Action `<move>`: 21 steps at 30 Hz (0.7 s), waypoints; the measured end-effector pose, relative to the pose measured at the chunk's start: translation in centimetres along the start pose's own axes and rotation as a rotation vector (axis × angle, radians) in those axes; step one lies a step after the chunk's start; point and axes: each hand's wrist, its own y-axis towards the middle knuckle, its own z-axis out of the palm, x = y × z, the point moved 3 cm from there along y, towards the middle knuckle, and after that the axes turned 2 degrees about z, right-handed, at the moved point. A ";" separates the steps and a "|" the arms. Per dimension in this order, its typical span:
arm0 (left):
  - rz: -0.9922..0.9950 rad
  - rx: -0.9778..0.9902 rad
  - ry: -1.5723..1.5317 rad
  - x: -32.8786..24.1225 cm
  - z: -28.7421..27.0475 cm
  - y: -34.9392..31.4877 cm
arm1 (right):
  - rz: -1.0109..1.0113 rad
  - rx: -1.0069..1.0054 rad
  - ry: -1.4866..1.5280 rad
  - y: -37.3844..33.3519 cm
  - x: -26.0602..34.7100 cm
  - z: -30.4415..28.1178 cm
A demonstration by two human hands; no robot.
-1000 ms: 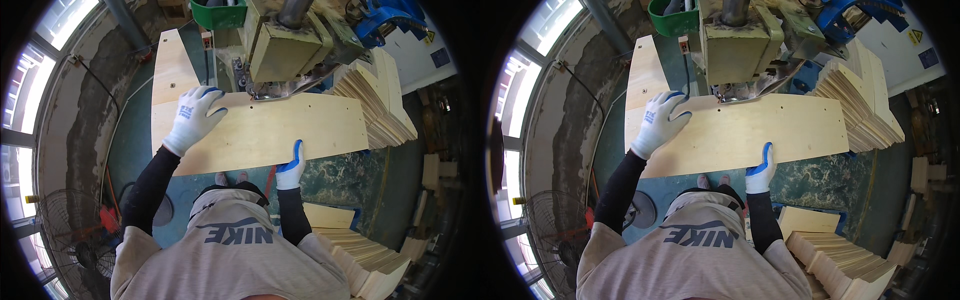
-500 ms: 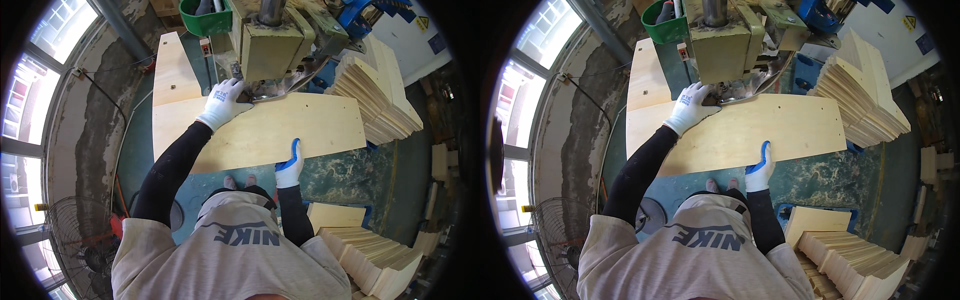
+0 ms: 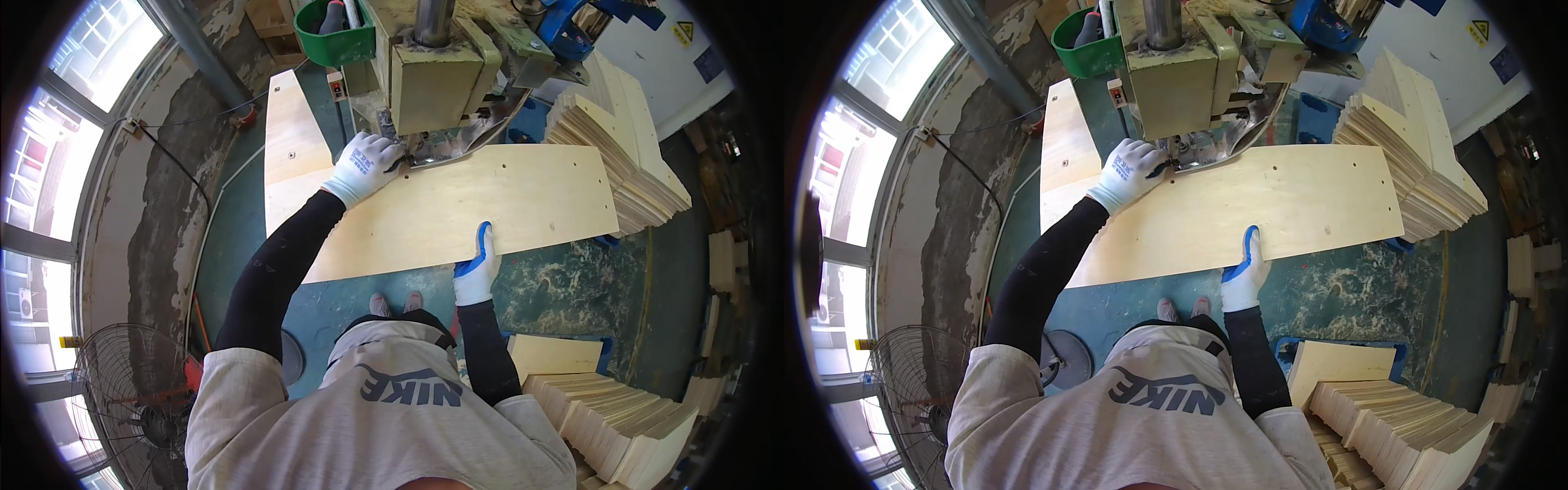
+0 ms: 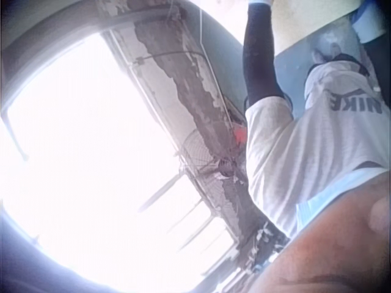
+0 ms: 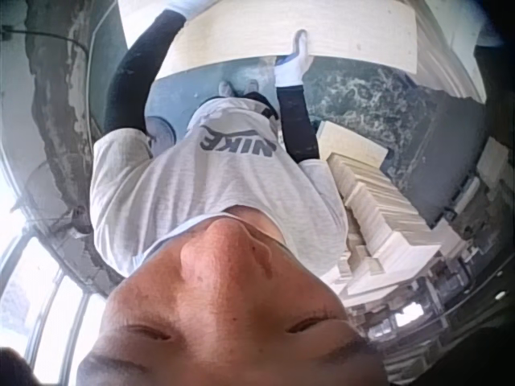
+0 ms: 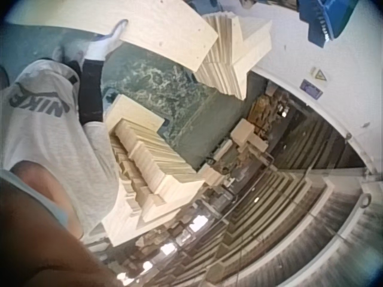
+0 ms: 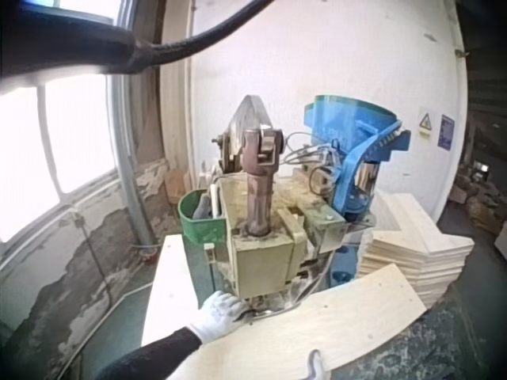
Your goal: The person picks up L-shaped wooden boards from a stack, places them into a specialized woodworking machine to be processed, and then returns them to another stack on a pallet.
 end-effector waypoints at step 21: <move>0.528 -0.770 -0.238 -12.9 -31.8 20.1 | 0.061 0.052 0.177 2.5 -0.5 -1.8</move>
